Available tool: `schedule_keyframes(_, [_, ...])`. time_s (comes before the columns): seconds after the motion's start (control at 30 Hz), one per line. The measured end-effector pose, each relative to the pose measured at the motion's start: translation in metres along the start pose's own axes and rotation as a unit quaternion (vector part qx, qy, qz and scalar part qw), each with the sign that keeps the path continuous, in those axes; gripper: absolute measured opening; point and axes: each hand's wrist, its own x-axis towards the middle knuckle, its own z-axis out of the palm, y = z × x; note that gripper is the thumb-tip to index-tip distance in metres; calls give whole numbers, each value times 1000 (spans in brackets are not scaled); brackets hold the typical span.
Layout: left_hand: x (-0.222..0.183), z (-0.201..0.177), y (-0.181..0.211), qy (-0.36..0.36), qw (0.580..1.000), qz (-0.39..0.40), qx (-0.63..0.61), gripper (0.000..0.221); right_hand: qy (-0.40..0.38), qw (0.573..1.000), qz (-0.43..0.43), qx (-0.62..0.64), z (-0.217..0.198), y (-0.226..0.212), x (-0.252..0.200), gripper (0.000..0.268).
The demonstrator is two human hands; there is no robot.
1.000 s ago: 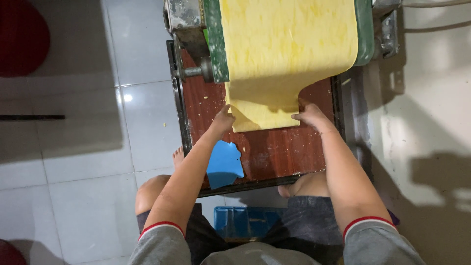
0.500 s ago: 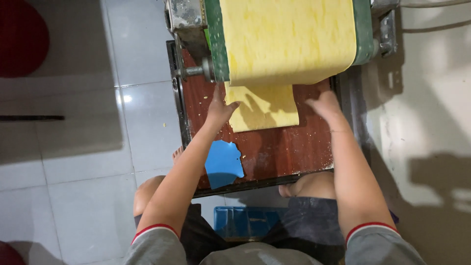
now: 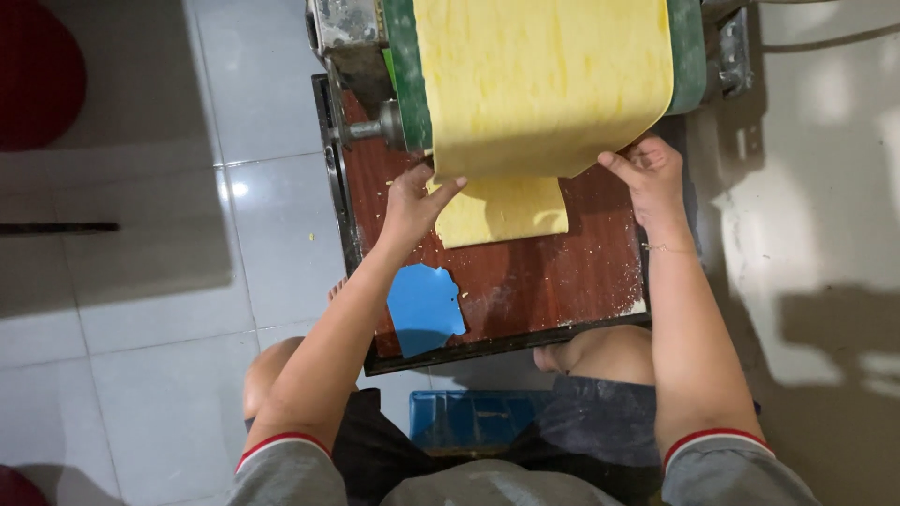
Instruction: Preparing the workspace by moving ingredient buckets and then flattening dough using a mechanical roller, including folding the dough and scraping the work surface.
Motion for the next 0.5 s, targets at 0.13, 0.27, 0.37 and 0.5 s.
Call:
schedule_keyframes(0.13, [6, 2, -47, -23, 997, -45, 64, 36, 5, 999, 16, 30, 28, -35, -4, 28])
schedule_keyframes(0.27, [6, 5, -51, -52, 992, -77, 83, 39, -24, 999, 32, 22, 24, -29, -6, 24])
schedule_keyframes(0.37, [17, 8, -102, -48, 992, -73, 95, 33, -43, 998, 42, -3, 24, -28, -9, 20])
schedule_keyframes(0.5, [19, 10, -129, -62, 986, -92, 125, 34, -69, 993, 81, -48, 15, -4, -10, 19])
